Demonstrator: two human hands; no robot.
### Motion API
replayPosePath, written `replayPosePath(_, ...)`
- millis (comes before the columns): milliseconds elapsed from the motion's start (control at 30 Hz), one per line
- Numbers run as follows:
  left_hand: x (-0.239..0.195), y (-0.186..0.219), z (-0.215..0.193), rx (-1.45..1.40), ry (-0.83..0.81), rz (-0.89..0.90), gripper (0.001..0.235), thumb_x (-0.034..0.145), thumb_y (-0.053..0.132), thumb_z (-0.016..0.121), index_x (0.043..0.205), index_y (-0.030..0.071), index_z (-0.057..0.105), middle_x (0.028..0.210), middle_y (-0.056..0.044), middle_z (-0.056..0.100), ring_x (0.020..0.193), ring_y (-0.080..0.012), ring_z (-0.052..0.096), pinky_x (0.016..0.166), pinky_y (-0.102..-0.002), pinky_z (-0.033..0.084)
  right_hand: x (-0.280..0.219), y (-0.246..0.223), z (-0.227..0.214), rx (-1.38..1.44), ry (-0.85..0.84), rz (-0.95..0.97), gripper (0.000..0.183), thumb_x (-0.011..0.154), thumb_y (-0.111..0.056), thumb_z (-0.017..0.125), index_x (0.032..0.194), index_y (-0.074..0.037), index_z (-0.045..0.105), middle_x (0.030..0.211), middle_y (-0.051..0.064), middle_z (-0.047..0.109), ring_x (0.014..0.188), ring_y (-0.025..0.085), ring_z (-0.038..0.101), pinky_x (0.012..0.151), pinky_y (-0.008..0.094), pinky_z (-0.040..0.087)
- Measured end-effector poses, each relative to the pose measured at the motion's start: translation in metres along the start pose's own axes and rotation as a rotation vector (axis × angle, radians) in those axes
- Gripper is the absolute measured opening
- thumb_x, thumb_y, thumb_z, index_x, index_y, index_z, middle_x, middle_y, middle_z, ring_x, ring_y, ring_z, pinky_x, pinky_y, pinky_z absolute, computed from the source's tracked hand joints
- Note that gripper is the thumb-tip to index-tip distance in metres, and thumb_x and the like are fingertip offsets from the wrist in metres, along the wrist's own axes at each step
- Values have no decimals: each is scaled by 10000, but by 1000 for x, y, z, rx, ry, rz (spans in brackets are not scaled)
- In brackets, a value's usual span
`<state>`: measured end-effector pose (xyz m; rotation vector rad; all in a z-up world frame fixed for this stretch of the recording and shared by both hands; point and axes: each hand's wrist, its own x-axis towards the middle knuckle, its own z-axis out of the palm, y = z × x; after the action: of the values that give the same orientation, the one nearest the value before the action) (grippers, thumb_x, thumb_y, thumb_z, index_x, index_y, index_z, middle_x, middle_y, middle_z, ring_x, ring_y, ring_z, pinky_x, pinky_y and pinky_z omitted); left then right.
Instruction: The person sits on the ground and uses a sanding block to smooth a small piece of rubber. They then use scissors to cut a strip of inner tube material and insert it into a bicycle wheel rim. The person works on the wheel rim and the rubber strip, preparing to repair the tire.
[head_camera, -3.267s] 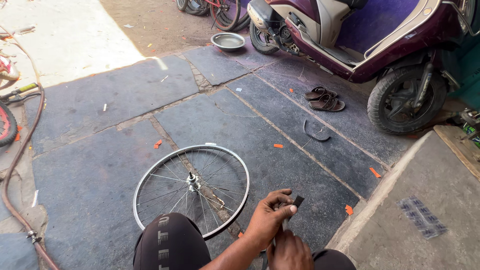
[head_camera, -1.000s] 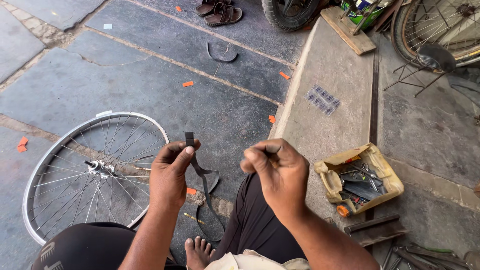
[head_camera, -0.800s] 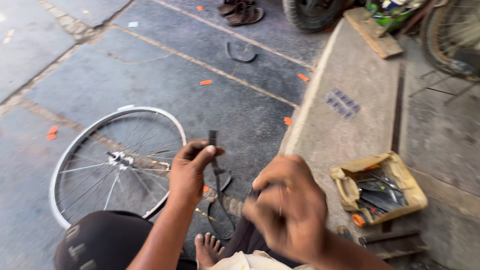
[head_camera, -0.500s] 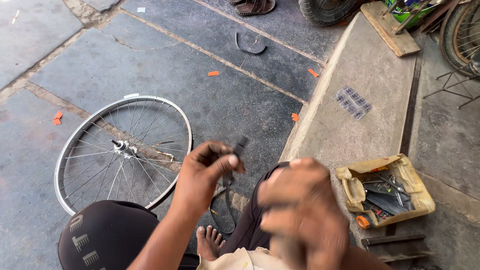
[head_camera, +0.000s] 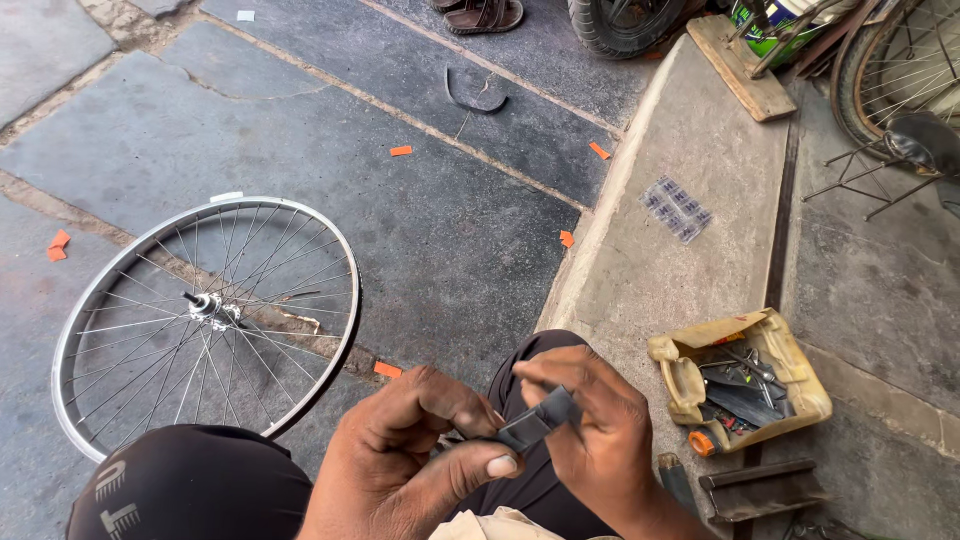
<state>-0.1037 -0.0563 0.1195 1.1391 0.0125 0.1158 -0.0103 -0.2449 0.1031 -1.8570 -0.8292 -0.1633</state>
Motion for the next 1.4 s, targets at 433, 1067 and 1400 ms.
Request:
replayPosePath(433,2,-12,-8,-79,-19,-1,135,889,7,775,936,-4,648,908,-116,716,894,-154,724,776,-322,597,-8,-9,-3,647,-184,167,310,1021,-173,712,1244,41,683,1155,166,675,1077,211,694,949,349,592)
replayPosePath(1067,1,-3,-7,313,-97,338,216,869,47,844,922,41,635,876,-54,738,871,-138,759,749,-304,620,3,-10,-3,692,-263,52,260,1030,-263,759,1179,-57,705,1120,151,670,1055,201,671,929,354,582)
replayPosePath(1400,1,0,-7,298,-77,271,200,860,55,840,896,63,644,826,-54,757,849,-143,787,742,-314,635,1,-7,1,711,-263,27,238,1028,-235,766,1175,-58,707,1142,164,671,1088,222,688,952,375,593)
